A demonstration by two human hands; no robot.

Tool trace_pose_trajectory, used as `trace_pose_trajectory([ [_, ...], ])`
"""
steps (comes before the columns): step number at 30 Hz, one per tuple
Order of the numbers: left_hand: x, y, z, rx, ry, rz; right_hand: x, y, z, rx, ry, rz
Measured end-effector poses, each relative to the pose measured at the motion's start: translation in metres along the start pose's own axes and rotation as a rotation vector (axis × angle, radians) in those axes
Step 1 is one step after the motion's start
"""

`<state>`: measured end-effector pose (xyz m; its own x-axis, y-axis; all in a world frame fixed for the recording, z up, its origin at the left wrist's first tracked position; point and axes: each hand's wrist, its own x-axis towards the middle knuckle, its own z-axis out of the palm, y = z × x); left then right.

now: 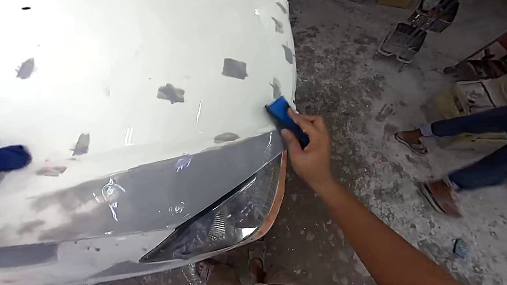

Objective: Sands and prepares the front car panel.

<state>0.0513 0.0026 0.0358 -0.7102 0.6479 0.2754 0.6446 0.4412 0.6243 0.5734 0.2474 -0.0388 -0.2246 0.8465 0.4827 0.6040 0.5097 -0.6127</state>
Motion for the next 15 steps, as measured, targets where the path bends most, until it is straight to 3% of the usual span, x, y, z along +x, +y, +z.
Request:
trace_pose_trajectory([
  [2,0.002,0.006,-0.003,0.018,-0.015,0.057,-0.012,-0.028,0.000,-0.047,-0.022,0.005],
  [4,0.015,-0.010,-0.004,0.064,-0.001,0.171,-0.045,-0.061,0.002,-0.004,-0.097,-0.181],
  [7,0.024,-0.025,-0.005,0.105,0.010,0.245,-0.045,-0.053,0.002,0.009,-0.144,-0.366],
  [10,0.022,-0.012,-0.008,0.028,0.074,0.284,-0.005,-0.023,0.006,-0.046,-0.046,-0.188],
  [12,0.015,0.007,-0.018,0.088,0.101,0.270,-0.008,-0.042,0.009,-0.076,-0.047,-0.109],
  [15,0.012,0.026,-0.027,0.190,0.153,0.200,-0.051,-0.091,0.014,0.020,-0.185,-0.411],
])
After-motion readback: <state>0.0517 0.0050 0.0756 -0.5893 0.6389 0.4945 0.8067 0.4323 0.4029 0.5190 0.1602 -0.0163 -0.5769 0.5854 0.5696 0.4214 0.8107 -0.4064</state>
